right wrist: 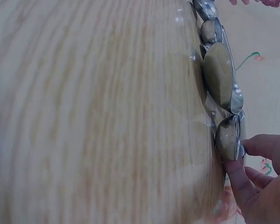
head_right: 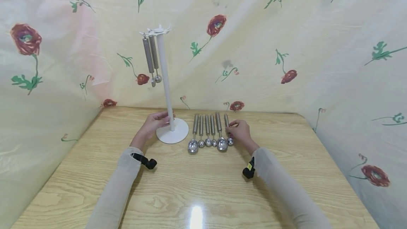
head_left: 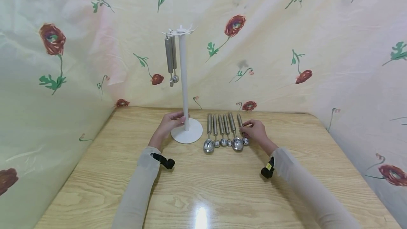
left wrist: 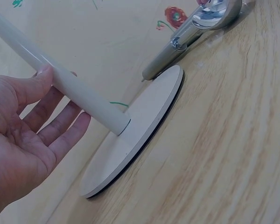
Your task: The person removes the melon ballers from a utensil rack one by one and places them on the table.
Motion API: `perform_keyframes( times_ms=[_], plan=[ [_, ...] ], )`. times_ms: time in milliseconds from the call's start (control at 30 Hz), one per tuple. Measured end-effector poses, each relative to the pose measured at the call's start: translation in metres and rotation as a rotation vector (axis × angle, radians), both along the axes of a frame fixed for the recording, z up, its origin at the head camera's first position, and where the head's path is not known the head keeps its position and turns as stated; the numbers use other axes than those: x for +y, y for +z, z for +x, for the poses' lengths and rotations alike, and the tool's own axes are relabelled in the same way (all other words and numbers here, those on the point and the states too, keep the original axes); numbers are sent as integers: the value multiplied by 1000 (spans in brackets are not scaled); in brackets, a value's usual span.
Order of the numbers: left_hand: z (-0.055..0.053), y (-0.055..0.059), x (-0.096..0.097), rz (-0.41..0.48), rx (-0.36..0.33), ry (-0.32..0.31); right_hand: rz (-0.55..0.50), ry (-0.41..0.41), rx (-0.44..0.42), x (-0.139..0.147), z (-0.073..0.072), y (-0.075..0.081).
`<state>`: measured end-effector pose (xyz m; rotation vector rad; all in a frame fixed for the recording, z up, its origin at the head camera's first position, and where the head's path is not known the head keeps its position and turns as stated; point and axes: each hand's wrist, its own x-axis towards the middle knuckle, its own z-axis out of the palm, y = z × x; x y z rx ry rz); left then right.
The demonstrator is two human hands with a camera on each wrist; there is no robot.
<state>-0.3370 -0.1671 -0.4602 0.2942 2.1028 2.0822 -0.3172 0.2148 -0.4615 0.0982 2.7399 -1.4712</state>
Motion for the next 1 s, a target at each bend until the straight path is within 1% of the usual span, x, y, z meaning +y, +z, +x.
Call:
perform_keyframes(
  times_ms=[100,233,333,533,633,733,867,933,1000],
  plan=[
    [0,1,0,-4,-13,13,9,-3,-2,-1,0,1],
    [1,3,0,-16,-10,13,18,-12,-2,-2,1,3],
    [2,4,0,-20,8,-3,16,-16,-8,-2,1,5],
    [4,6,4,-33,72,-61,8,-15,-27,0,-2,3],
    [5,8,6,-24,78,-67,-9,-12,-39,0,-1,4],
    [6,8,9,-20,81,-39,-35,5,-44,1,2,7],
    [6,5,13,-21,80,30,-66,30,-48,2,6,11],
    [6,4,15,-17,76,68,-67,30,-55,2,8,12],
    [6,2,17,6,69,102,-58,19,-66,1,8,12]
  ],
)
